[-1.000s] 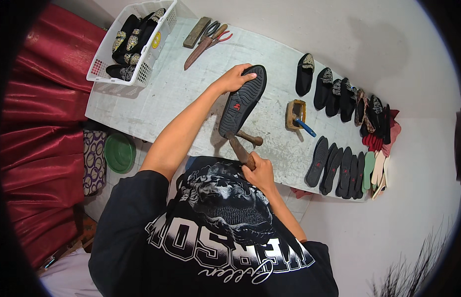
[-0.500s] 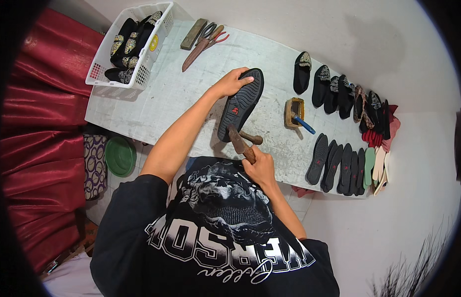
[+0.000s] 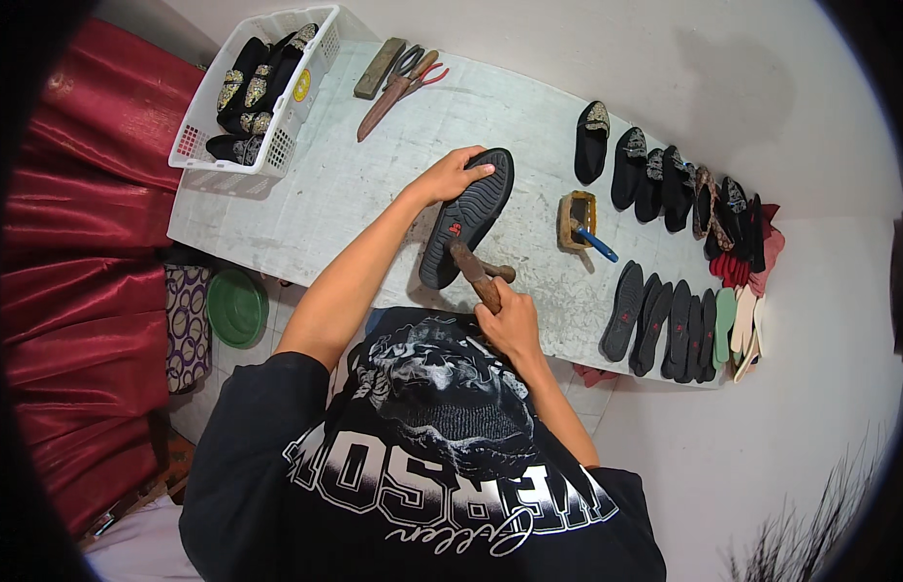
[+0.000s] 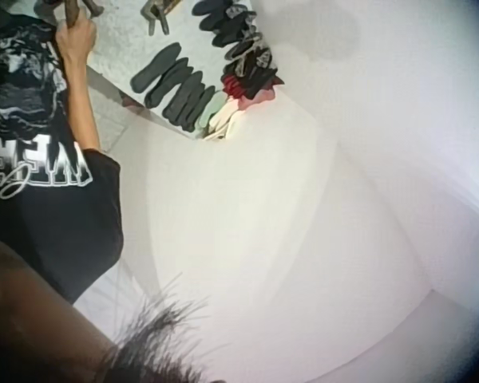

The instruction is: The person is assembling shoe components, applying adhesive to a sole and hammering it onto the upper.

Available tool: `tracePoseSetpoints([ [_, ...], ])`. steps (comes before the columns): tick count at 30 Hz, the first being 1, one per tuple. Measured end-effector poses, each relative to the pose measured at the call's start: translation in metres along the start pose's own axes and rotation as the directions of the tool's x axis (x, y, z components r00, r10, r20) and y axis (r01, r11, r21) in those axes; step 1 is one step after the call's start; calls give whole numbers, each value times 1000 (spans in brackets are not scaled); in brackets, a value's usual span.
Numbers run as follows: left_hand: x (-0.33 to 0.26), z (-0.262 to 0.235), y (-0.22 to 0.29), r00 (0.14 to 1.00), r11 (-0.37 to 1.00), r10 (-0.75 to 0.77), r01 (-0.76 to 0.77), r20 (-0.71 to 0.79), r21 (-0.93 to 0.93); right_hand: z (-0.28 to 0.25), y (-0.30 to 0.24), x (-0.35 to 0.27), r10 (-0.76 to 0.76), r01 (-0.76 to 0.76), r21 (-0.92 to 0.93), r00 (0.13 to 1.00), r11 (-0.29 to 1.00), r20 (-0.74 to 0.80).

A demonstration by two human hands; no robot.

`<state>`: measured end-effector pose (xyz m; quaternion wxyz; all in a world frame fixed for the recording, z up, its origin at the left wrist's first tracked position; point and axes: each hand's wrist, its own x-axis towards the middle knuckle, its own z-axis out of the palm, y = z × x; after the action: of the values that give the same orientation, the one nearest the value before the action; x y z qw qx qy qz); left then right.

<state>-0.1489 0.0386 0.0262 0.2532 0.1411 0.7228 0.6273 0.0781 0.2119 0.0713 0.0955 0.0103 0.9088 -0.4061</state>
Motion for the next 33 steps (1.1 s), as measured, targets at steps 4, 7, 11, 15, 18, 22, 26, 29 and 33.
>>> tracePoseSetpoints([
  [4, -6, 5, 0, 999, 999, -31, 31, -8, 9, 2, -1, 2, -13, 13, 22, 999, 1000, -30],
  [7, -11, 5, -1, 1000, 1000, -22, 22, 12, -8, -1, -4, 4, -3, 3, 5, 1000, 1000, -6],
  [11, -17, 6, -5, 999, 999, -35, 35, 37, 0, 0, -2, 5, -21, 22, 24, 999, 999, -44],
  [15, -23, 6, -4, 999, 999, -30, 30, 42, -15, 1, 2, 2, -11, 16, 75, 998, 997, -66],
  [18, -25, 8, -6, 999, 999, -39, 40, 33, -30, -3, 3, 1, -27, 28, 15, 996, 999, -82],
  [22, -27, 8, -11, 999, 998, -18, 21, 39, -66, 0, 6, 1, -23, 38, 111, 991, 993, -134],
  [26, -30, 9, -15, 1000, 999, -3, 5, 31, -54, -5, 6, 6, 28, 3, 193, 987, 981, -158],
  [29, -31, 9, -20, 999, 995, -8, 12, 38, -102, -11, 4, 10, 32, 7, 199, 981, 980, -193],
  [33, -36, 11, -18, 1000, 996, 2, -1, 7, -92, -13, 3, 12, 47, -12, 189, 982, 982, -183],
])
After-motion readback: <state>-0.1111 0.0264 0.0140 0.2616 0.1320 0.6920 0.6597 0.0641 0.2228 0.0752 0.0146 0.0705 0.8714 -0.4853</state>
